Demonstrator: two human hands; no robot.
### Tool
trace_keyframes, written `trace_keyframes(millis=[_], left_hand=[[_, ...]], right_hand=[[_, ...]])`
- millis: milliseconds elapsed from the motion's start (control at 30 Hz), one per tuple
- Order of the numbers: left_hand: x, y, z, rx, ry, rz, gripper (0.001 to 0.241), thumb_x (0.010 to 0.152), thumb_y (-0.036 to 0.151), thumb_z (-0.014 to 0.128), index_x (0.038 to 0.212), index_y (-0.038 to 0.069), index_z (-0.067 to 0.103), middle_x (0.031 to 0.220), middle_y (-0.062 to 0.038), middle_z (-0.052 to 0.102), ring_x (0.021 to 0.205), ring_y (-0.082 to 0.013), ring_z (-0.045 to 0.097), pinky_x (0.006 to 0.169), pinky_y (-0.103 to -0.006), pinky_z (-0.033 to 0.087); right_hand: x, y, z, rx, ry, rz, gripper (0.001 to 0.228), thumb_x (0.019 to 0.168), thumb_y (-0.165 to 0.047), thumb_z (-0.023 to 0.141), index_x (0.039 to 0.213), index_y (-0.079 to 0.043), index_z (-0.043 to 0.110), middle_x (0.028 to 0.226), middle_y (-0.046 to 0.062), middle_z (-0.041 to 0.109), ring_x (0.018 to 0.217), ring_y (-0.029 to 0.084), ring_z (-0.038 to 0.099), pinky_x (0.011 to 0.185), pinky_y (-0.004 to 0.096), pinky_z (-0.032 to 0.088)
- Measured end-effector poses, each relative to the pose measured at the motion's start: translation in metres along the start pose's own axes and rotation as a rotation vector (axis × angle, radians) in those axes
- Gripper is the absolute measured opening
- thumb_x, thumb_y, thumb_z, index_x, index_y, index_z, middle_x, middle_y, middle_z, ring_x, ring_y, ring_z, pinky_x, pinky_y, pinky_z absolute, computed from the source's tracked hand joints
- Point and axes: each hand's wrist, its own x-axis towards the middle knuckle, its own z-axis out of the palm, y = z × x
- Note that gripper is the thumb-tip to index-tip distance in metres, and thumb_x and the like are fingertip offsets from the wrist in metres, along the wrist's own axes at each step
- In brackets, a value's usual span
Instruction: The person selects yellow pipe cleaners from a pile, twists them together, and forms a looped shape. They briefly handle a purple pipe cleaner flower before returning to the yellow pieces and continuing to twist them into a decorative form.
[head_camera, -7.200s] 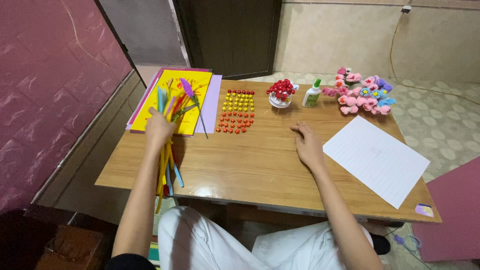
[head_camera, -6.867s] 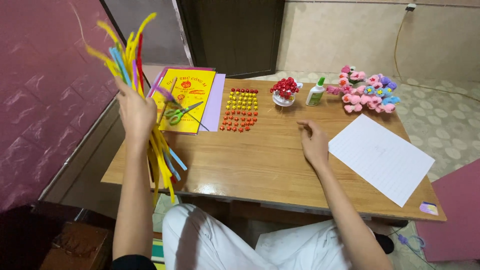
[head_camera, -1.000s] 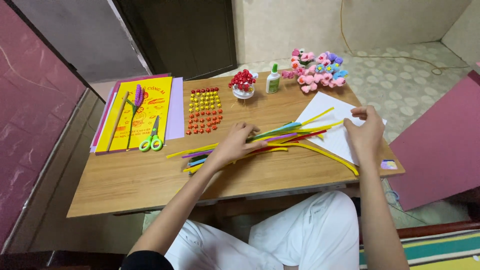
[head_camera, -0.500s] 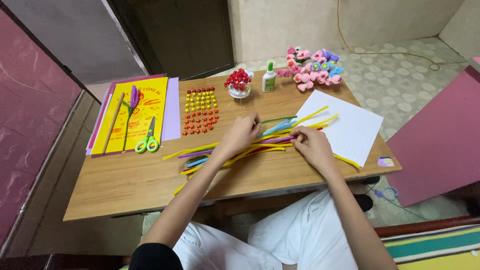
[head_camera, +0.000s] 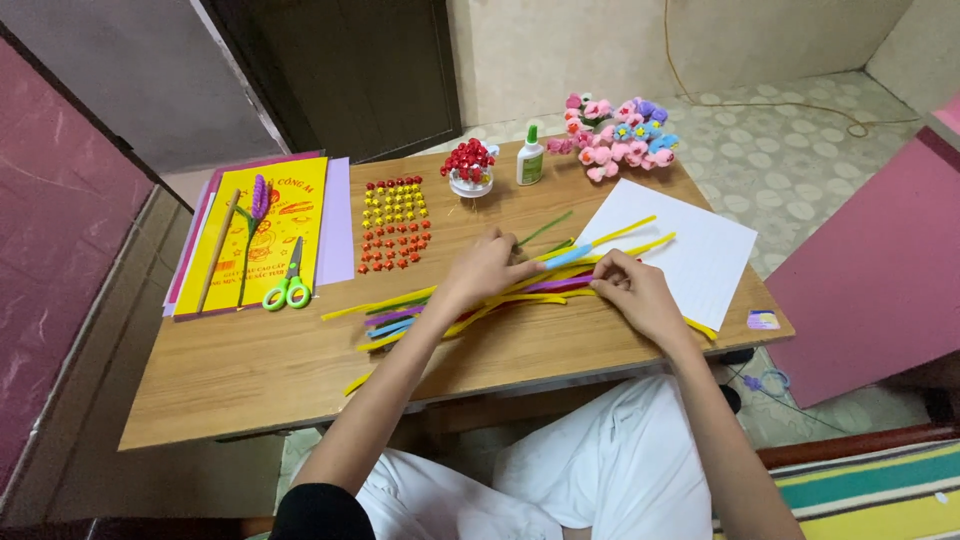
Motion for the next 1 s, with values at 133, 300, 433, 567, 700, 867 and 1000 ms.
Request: trace_keyframes(millis=[133, 300, 433, 567, 700, 867, 1000], left_hand=[[0.009, -0.021, 0.01, -0.046, -0.099, -0.054, 0.075, 0.082, 0.063, 0.057, 0.12, -0.002, 0.06, 0.121, -0.03, 0.055, 0.12, -0.0461, 0.052, 0.099, -0.0513, 0.044], [0.01, -0.028, 0.002, -0.151, -0.167, -0.041, 0.083, 0.082, 0.064, 0.057, 0.131, -0.001, 0.049, 0.119, -0.029, 0.059, 0.124, -0.0443, 0.05, 0.106, -0.05, 0.039], [0.027, -0.047, 0.015, -0.144, -0.116, 0.017, 0.063, 0.086, 0.051, 0.059, 0.123, 0.001, 0.057, 0.112, -0.027, 0.063, 0.115, -0.0429, 0.057, 0.099, -0.0513, 0.045], [0.032, -0.05, 0.019, -0.204, -0.088, 0.098, 0.026, 0.082, 0.036, 0.062, 0.095, 0.015, 0.069, 0.093, -0.006, 0.071, 0.093, -0.026, 0.068, 0.083, -0.0407, 0.053], [0.021, -0.048, 0.011, -0.486, -0.126, 0.128, 0.02, 0.084, 0.029, 0.059, 0.09, 0.012, 0.069, 0.081, 0.0, 0.064, 0.081, -0.0159, 0.058, 0.076, -0.0334, 0.048], [0.006, -0.065, -0.007, -0.63, -0.046, 0.068, 0.024, 0.088, 0.025, 0.056, 0.094, 0.006, 0.071, 0.084, -0.005, 0.066, 0.084, -0.0176, 0.06, 0.077, -0.0343, 0.05], [-0.01, -0.064, -0.02, -0.68, 0.079, 0.001, 0.041, 0.095, 0.047, 0.053, 0.093, 0.01, 0.072, 0.098, -0.009, 0.072, 0.107, -0.0246, 0.066, 0.087, -0.0438, 0.052]], right_hand=[[-0.006, -0.004, -0.011, 0.104, 0.009, 0.011, 0.013, 0.086, -0.006, 0.063, 0.099, -0.009, 0.063, 0.093, 0.012, 0.07, 0.089, 0.022, 0.065, 0.086, 0.038, 0.05], [-0.005, 0.001, -0.006, -0.131, 0.173, -0.109, 0.013, 0.083, -0.006, 0.068, 0.095, -0.012, 0.067, 0.088, 0.009, 0.07, 0.089, 0.024, 0.066, 0.084, 0.037, 0.052], [-0.021, -0.016, 0.024, -0.215, 0.208, -0.23, 0.015, 0.079, -0.006, 0.07, 0.09, -0.017, 0.071, 0.084, 0.004, 0.066, 0.091, 0.024, 0.064, 0.085, 0.035, 0.052], [-0.017, -0.019, 0.055, -0.315, 0.082, -0.348, 0.016, 0.083, -0.02, 0.07, 0.099, -0.017, 0.069, 0.09, 0.003, 0.061, 0.095, 0.023, 0.061, 0.085, 0.035, 0.048], [-0.002, -0.018, 0.075, -0.399, 0.077, -0.411, 0.015, 0.083, -0.023, 0.069, 0.097, -0.019, 0.066, 0.091, 0.0, 0.055, 0.1, 0.021, 0.056, 0.085, 0.035, 0.043], [-0.007, -0.036, 0.069, -0.413, 0.19, -0.51, 0.008, 0.09, -0.023, 0.062, 0.096, -0.02, 0.066, 0.093, 0.0, 0.059, 0.099, 0.02, 0.059, 0.082, 0.032, 0.045], [-0.008, -0.064, 0.08, -0.48, 0.215, -0.624, 0.011, 0.095, -0.028, 0.054, 0.099, -0.023, 0.063, 0.09, -0.002, 0.06, 0.095, 0.017, 0.061, 0.079, 0.03, 0.048]])
